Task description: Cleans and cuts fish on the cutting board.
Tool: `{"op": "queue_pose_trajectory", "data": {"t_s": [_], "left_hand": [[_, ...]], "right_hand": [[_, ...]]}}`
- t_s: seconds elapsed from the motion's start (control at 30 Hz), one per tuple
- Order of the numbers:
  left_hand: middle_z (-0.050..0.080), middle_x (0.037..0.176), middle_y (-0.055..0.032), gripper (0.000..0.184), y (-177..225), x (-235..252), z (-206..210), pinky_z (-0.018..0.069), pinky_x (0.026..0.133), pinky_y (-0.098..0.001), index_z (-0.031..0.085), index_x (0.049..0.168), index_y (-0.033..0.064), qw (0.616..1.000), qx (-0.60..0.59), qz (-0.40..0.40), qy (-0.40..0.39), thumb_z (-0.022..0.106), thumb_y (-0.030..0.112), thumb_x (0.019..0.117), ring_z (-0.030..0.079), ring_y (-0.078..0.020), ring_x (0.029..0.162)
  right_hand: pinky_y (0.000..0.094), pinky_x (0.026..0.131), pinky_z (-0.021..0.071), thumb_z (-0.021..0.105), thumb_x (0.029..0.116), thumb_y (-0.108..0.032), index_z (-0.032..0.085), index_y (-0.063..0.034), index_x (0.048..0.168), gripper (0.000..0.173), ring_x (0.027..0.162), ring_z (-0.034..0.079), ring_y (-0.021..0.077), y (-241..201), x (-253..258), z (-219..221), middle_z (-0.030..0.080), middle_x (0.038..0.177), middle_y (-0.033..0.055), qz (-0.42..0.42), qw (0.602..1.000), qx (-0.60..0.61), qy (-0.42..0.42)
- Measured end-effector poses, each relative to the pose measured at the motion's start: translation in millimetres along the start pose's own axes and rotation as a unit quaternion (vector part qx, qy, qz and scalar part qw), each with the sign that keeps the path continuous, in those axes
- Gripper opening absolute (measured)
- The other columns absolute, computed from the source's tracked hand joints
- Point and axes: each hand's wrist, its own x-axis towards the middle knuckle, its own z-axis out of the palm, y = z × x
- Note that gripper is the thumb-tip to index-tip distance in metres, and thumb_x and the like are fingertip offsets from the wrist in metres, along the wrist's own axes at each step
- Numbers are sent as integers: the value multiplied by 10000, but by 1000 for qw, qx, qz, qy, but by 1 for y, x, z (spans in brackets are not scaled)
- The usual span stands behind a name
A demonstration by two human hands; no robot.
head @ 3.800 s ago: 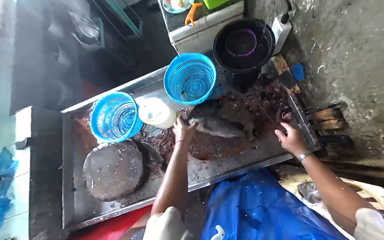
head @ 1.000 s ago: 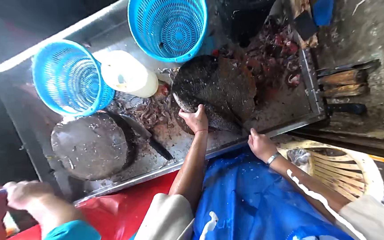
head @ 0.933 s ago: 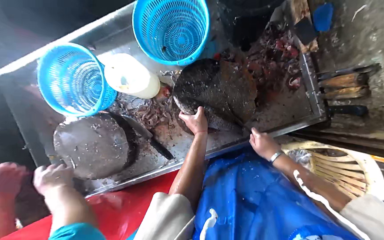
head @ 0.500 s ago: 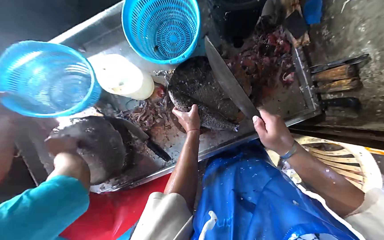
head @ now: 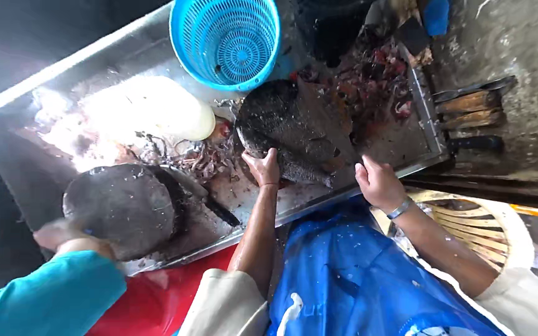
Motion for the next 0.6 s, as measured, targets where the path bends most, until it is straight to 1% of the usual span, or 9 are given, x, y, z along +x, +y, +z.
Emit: {"op": "queue_pose_trajectory", "data": {"t_s": [0.07,0.1,0.17,0.23,0.33,0.4,0.5,0.53,0.6], "left_hand": [[619,1289,-191,873,-3,1,-1,551,967,-448,361,1464,43,1000,-27,3,-4,803,254,741,646,-252,1153],[614,1298,-189,863,-4,2,-1,550,972,-435,366,1461,38,999,-48,6,-7,806,233,745,642,-244,1157],[575,1357,-194,843,-9,1,-4,544,1004,-415,342,1485,25,992,-124,6,-25,795,175,790,618,-237,1201],[560,1385,-190,806,-16,0,-10,562,990,-442,310,1523,34,977,-207,-4,-46,738,149,849,627,-250,1197],[585,1386,-177,694,-21,-6,-31,571,968,-512,273,1575,96,959,-274,-31,-72,602,179,970,641,-279,1194],[599,1363,-166,634,-20,-4,-41,566,961,-533,290,1562,122,947,-308,-35,-84,555,187,991,642,-284,1186],[647,1279,-140,503,-20,-8,-58,565,937,-526,418,1473,118,933,-344,-48,-89,527,209,991,660,-262,1132],[660,1254,-126,453,-18,-10,-63,567,929,-525,458,1432,121,930,-353,-46,-96,509,226,995,666,-253,1117],[676,1213,-71,382,-15,-14,-71,563,918,-519,531,1334,167,918,-373,-40,-125,461,315,989,668,-221,1100]], "right_hand": [[471,516,533,422,1071,-281,612,-7,1168,348,559,615,259,2,-10,10,589,654,95,-21,999,18,22],[501,572,560,431,1067,-274,612,-1,1201,354,615,651,287,12,-13,24,623,694,118,-7,1000,14,-20],[564,781,574,426,1089,-285,562,-32,1291,351,846,706,357,40,-15,54,688,869,175,64,983,-4,-172],[567,885,555,404,1091,-291,536,-38,1409,427,959,706,363,59,-15,64,709,970,194,84,973,-3,-215],[596,889,550,424,1095,-311,555,-76,1426,427,961,708,388,66,-16,55,718,975,213,103,979,8,-175],[621,906,548,418,1102,-360,488,-129,1528,490,994,711,416,68,-13,45,729,1033,227,103,988,0,-115],[632,954,543,410,1107,-412,374,-253,1613,531,1097,698,402,70,-19,31,694,1257,199,40,996,11,-77],[615,940,555,397,1109,-417,371,-298,1612,518,1095,698,381,71,-25,29,683,1279,181,19,997,-5,-78],[559,838,588,368,1109,-422,395,-385,1590,483,1001,708,343,84,-42,38,698,1176,148,-44,993,-79,-76]]}}
